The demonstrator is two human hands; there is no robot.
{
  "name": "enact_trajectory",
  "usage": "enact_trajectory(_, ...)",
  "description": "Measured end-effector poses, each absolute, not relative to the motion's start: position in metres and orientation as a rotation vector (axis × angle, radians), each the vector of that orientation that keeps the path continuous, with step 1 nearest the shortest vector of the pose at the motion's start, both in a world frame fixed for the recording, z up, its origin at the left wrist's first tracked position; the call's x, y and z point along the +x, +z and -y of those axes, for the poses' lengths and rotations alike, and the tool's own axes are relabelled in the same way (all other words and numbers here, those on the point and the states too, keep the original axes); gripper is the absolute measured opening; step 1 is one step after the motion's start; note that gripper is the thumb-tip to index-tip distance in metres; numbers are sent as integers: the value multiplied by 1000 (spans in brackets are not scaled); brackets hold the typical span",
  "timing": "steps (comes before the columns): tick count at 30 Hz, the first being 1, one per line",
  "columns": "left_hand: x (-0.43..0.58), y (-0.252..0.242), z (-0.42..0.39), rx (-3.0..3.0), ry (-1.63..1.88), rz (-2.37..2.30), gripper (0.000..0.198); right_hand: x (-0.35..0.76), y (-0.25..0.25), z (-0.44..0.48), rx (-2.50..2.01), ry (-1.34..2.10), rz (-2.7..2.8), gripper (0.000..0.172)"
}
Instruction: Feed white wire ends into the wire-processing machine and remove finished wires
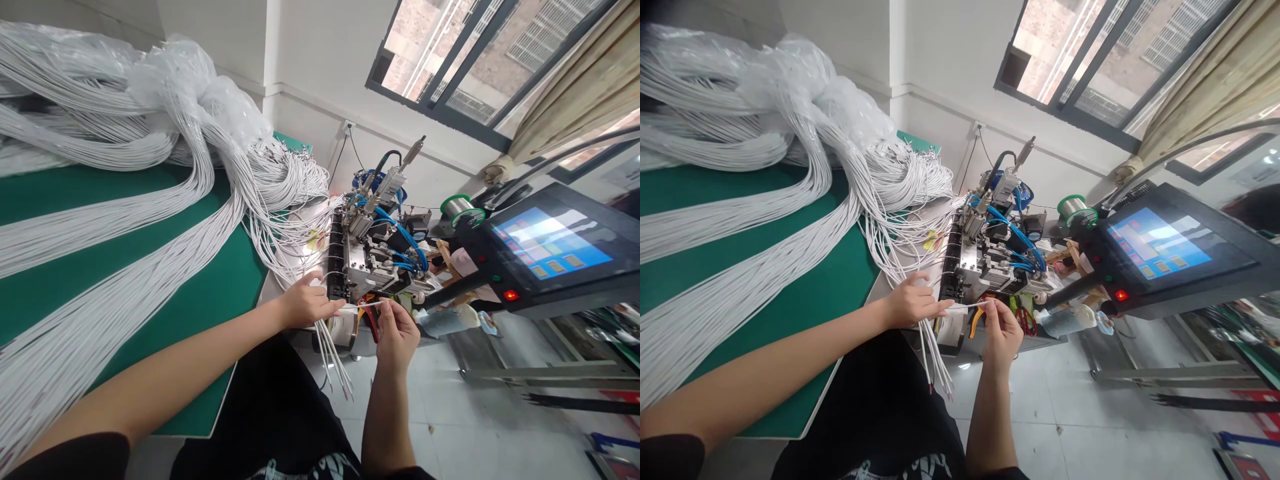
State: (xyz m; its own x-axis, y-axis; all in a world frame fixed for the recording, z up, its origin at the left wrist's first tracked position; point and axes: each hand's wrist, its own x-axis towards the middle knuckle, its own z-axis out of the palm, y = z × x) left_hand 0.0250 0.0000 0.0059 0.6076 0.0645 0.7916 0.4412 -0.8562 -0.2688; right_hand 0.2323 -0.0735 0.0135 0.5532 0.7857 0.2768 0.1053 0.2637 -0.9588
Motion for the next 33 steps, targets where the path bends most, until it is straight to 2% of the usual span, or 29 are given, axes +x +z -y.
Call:
enact_trajectory(5, 27, 5, 1, -2443, -1071, 523, 18, 228, 15, 71, -1237, 565, 950, 26)
enact_trajectory(10, 27, 5, 1, -2504, -1034, 579, 33, 232, 6, 63, -1191, 735, 947, 26)
enact_trajectory(14, 27, 3, 0, -2530, -970, 628, 35, 242, -2, 53, -1328, 854, 1052, 29)
enact_trajectory(19, 28, 2, 1, -2551, -880, 716, 30, 247, -6, 44, -1540, 719, 1297, 31)
enact_trajectory(25, 30, 1, 1, -2534, -892, 803, 25, 244, -7, 35, -1584, 603, 1435, 33)
enact_trajectory(33, 30, 0, 1, -2573, -846, 900, 23, 247, -20, 20, -1439, 836, 1403, 29)
